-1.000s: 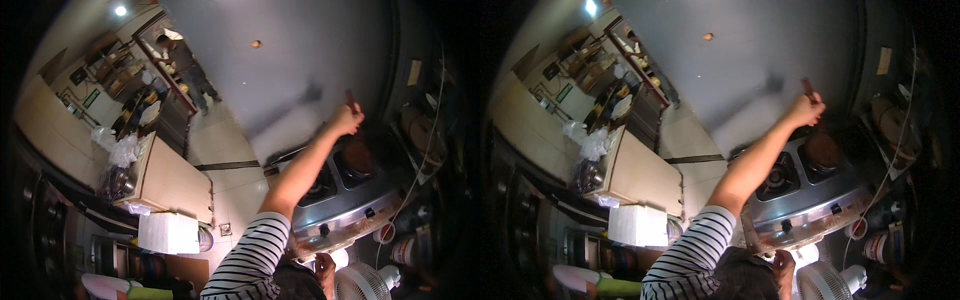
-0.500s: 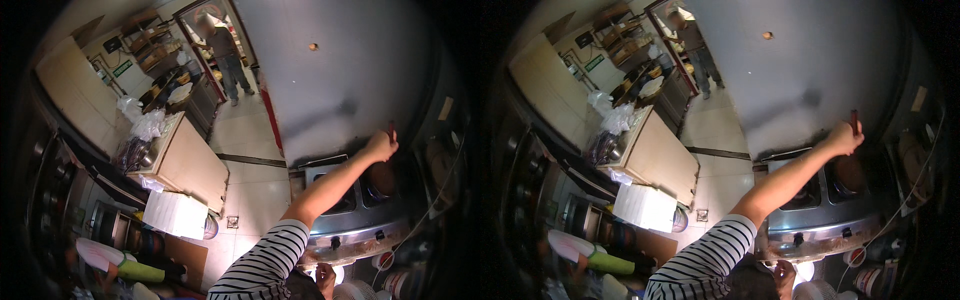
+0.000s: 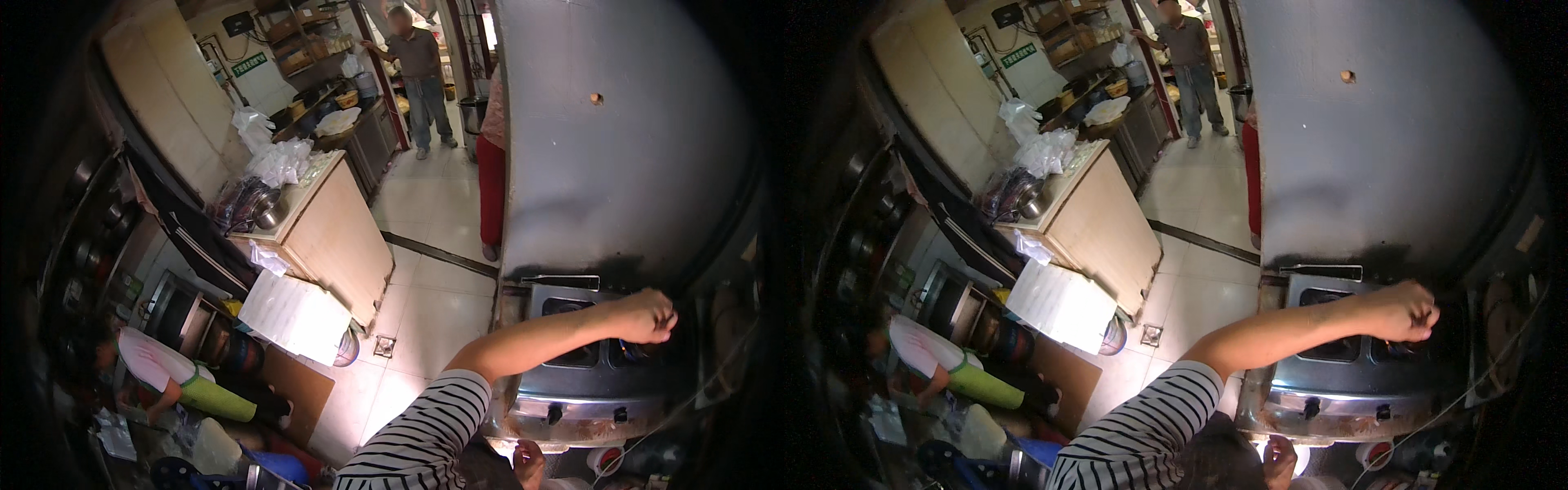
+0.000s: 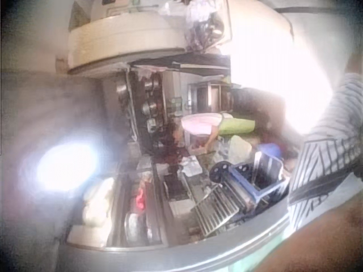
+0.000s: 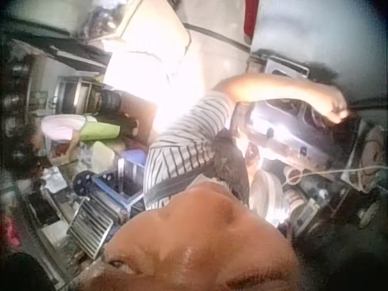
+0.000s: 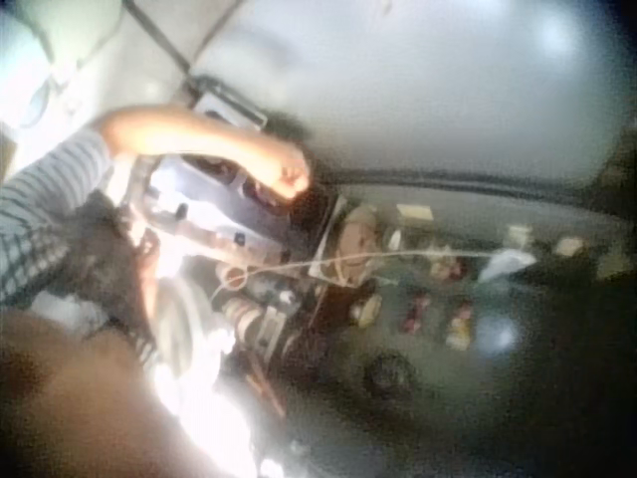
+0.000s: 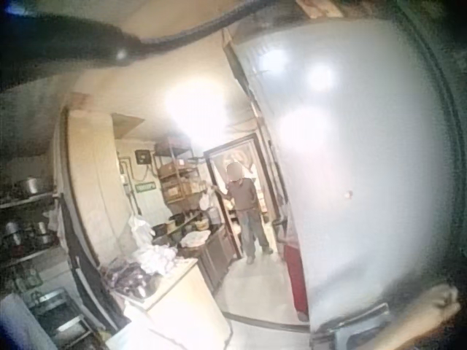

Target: The person retrieves a packet of instant noodles and a plastic container from a cabinet. They open the noodle packet and pour the contents into a small bowl. The person then adds a dark liquid from a jar and a yellowish liquid from a large plastic bag into a pot on the stove. Finally, they retrieve a bag of vegetables from a refrigerator and place it on the counter.

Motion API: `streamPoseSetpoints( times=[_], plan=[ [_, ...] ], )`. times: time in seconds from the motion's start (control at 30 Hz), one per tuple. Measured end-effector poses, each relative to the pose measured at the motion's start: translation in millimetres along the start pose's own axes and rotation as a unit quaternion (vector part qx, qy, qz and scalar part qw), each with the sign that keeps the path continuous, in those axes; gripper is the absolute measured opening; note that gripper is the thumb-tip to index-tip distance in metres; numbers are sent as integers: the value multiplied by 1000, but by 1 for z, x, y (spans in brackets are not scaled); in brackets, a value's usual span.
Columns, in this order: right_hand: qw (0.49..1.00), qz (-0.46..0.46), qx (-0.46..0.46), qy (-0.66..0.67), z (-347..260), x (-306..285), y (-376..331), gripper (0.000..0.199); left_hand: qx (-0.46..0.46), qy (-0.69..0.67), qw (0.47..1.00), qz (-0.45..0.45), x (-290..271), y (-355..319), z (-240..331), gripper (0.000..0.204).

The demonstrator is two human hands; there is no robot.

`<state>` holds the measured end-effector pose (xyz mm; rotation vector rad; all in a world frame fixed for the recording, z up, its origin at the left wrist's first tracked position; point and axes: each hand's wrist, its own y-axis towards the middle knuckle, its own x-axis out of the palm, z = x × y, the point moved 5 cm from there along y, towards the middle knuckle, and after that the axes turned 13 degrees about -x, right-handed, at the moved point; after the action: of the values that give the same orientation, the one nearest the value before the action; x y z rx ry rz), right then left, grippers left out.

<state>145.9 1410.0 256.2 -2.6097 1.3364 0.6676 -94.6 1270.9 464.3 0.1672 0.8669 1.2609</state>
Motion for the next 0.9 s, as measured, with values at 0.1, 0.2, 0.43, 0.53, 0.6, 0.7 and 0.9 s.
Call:
streamPoseSetpoints(
  times=[0.1,0.2,0.43,0.53,0.6,0.7,0.9],
  plan=[
    [993,86,4,77,53,6,-3,24,-56,-38,997,49,6,-3,8,15],
    [971,160,-171,55,-26,-28,34,15,10,3,1000,-10,12,-12,3,14],
    [894,-133,-423,-61,-366,19,205,53,-51,-61,983,165,0,-16,-10,18],
    [831,-317,-426,-165,-415,116,251,63,-86,-39,982,163,-10,-27,-15,18],
    [816,-346,-407,-220,-430,149,261,63,-86,-46,981,166,-11,-21,-12,18],
    [818,-364,-387,-221,-443,180,266,63,-103,-43,978,176,-21,-26,-17,18],
    [820,-348,-398,-221,-442,198,275,71,-122,-46,975,182,-28,-27,-15,19]
  ],
)
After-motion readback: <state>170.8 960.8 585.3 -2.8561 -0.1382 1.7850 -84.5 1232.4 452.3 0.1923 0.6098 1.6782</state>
